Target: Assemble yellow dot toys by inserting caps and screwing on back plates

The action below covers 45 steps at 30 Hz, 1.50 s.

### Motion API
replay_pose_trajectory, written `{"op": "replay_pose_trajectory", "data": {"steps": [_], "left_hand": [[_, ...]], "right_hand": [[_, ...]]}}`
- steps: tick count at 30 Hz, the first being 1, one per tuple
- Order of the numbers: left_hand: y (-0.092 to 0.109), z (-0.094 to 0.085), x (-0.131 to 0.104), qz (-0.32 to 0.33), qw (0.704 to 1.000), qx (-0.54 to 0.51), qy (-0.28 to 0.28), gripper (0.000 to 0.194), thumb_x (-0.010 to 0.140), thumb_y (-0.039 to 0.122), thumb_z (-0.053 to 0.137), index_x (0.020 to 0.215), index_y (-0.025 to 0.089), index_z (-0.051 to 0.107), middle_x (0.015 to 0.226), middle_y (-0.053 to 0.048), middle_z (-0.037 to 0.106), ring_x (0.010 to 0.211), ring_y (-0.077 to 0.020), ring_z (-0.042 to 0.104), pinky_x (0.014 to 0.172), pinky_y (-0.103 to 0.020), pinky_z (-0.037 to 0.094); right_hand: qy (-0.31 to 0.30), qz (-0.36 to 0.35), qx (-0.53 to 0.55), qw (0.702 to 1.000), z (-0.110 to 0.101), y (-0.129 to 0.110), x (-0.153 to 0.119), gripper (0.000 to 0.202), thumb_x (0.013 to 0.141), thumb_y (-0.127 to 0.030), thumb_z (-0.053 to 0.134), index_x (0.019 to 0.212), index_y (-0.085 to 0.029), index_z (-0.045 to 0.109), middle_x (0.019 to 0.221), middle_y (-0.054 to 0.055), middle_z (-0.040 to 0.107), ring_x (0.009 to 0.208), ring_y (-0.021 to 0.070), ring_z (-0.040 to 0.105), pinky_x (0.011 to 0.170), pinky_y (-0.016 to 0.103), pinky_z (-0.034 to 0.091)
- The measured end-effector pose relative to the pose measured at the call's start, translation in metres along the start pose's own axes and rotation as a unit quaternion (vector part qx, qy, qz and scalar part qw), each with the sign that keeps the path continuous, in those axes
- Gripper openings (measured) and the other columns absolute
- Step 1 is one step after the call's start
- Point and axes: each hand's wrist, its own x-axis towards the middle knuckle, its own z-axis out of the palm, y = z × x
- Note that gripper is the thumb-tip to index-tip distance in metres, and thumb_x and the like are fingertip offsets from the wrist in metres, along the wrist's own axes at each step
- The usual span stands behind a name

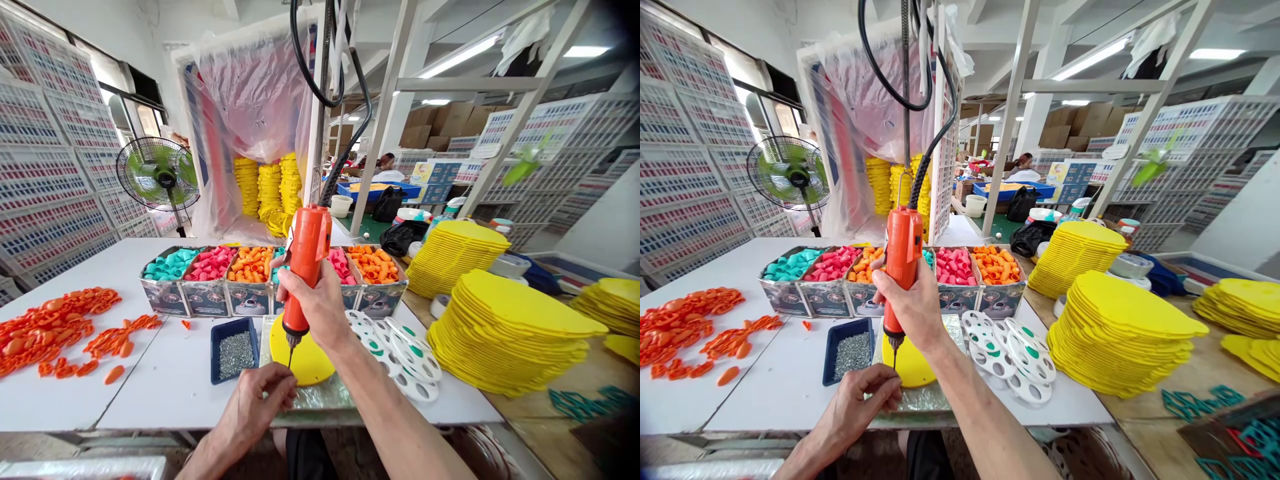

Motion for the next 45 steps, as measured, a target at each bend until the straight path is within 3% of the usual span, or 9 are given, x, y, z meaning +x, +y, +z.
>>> {"op": "replay_pose_trajectory", "data": {"steps": [17,37,45], "left_hand": [[-0.0010,-0.0003,0.0026,0.003,1.000,-0.011,0.023,0.027,0.091,0.038,0.058,0.079,0.018,0.071,0.068,-0.005,0.075,0.060,-0.0174,0.071,0.060,-0.024,0.057],[0.0008,-0.0038,0.0027,0.085,0.992,0.076,0.053,0.025,0.096,0.034,0.055,0.083,0.019,0.070,0.067,-0.001,0.075,0.060,-0.0139,0.070,0.062,-0.020,0.053],[0.0014,-0.0024,0.0010,0.078,0.994,0.061,0.051,0.025,0.096,0.034,0.054,0.083,0.019,0.070,0.071,-0.002,0.076,0.063,-0.0148,0.073,0.064,-0.020,0.056]], "right_hand": [[-0.004,0.000,0.007,1.000,0.0015,0.0017,0.0004,0.023,0.080,-0.029,0.075,0.098,-0.023,0.062,0.100,0.000,0.072,0.053,0.0077,0.059,0.050,0.023,0.049],[-0.009,0.000,0.015,1.000,-0.0015,0.0007,0.0029,0.026,0.080,-0.030,0.076,0.100,-0.021,0.061,0.099,0.001,0.072,0.052,0.0072,0.060,0.050,0.022,0.050],[-0.004,0.002,0.027,1.000,0.0001,-0.0006,0.0037,0.029,0.080,-0.028,0.077,0.103,-0.022,0.061,0.097,0.000,0.073,0.052,0.0074,0.060,0.050,0.022,0.051]]}}
